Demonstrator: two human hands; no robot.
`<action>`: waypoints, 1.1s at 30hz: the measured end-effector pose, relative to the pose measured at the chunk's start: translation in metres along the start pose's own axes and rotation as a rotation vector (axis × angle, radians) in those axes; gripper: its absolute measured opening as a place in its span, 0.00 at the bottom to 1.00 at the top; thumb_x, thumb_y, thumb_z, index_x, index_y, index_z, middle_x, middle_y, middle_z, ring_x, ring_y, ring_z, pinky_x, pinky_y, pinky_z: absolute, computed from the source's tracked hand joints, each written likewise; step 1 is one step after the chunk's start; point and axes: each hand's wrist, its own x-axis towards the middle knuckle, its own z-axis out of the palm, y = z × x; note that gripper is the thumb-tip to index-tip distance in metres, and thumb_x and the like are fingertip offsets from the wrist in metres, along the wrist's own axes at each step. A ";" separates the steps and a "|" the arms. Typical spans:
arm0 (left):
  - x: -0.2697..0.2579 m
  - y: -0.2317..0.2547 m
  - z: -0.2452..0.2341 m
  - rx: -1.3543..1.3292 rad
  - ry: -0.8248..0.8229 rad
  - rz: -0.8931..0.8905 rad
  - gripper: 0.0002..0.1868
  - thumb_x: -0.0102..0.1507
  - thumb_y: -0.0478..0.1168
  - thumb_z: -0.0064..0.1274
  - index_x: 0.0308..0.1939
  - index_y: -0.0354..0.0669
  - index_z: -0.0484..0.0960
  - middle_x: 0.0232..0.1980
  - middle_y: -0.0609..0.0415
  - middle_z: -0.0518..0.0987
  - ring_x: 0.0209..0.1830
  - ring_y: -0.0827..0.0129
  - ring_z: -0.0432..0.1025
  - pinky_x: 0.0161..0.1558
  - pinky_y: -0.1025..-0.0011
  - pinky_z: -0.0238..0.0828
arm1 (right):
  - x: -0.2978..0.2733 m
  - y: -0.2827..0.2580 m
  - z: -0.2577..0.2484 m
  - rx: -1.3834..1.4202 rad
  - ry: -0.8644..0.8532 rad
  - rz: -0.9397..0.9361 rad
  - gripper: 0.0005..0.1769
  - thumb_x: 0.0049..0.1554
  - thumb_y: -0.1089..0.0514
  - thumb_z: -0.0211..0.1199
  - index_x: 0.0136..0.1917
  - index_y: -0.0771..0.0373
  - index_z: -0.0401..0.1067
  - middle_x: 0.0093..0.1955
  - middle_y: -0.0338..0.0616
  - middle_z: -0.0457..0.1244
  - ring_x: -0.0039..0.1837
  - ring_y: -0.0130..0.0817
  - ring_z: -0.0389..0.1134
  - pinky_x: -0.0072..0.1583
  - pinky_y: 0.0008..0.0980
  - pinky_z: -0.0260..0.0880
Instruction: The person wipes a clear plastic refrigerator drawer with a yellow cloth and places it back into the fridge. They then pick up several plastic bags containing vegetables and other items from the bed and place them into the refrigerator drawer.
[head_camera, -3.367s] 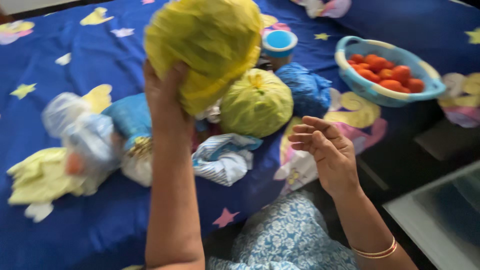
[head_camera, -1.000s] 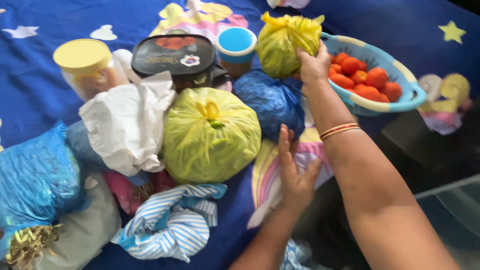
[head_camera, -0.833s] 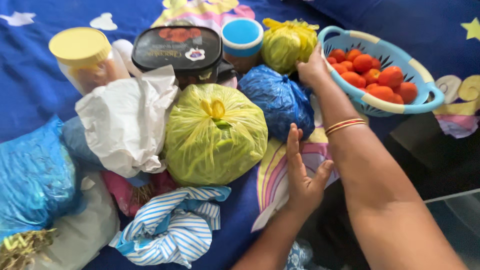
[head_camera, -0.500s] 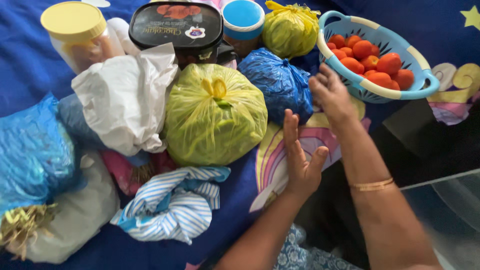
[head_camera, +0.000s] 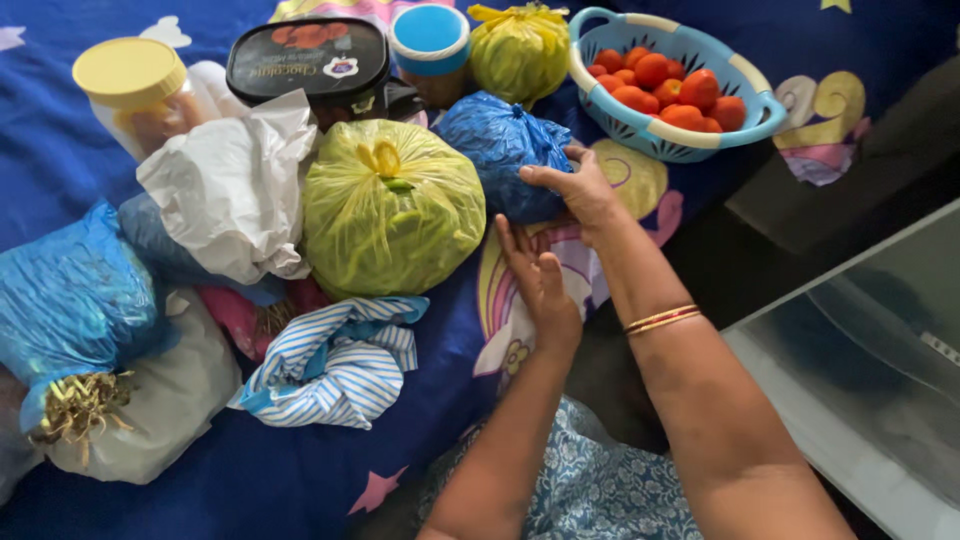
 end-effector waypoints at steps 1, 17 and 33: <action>-0.005 -0.001 -0.002 -0.003 -0.003 0.008 0.51 0.72 0.61 0.47 0.83 0.39 0.35 0.86 0.41 0.43 0.87 0.53 0.42 0.83 0.54 0.36 | -0.003 0.008 -0.001 -0.041 0.048 -0.118 0.57 0.40 0.51 0.81 0.75 0.67 0.55 0.69 0.57 0.60 0.67 0.42 0.65 0.64 0.39 0.70; -0.085 -0.023 0.021 -0.442 -0.185 -0.627 0.41 0.62 0.35 0.62 0.75 0.42 0.56 0.69 0.49 0.70 0.69 0.59 0.67 0.72 0.56 0.62 | -0.234 0.088 -0.178 0.439 0.103 -0.441 0.69 0.43 0.63 0.79 0.86 0.51 0.39 0.78 0.45 0.51 0.79 0.39 0.55 0.78 0.42 0.59; -0.223 -0.128 0.218 0.000 -0.957 -0.955 0.42 0.67 0.48 0.56 0.78 0.36 0.52 0.75 0.40 0.64 0.76 0.53 0.61 0.73 0.59 0.59 | -0.354 0.150 -0.319 0.847 0.916 -0.564 0.48 0.49 0.61 0.75 0.77 0.66 0.54 0.70 0.49 0.60 0.71 0.43 0.64 0.71 0.46 0.66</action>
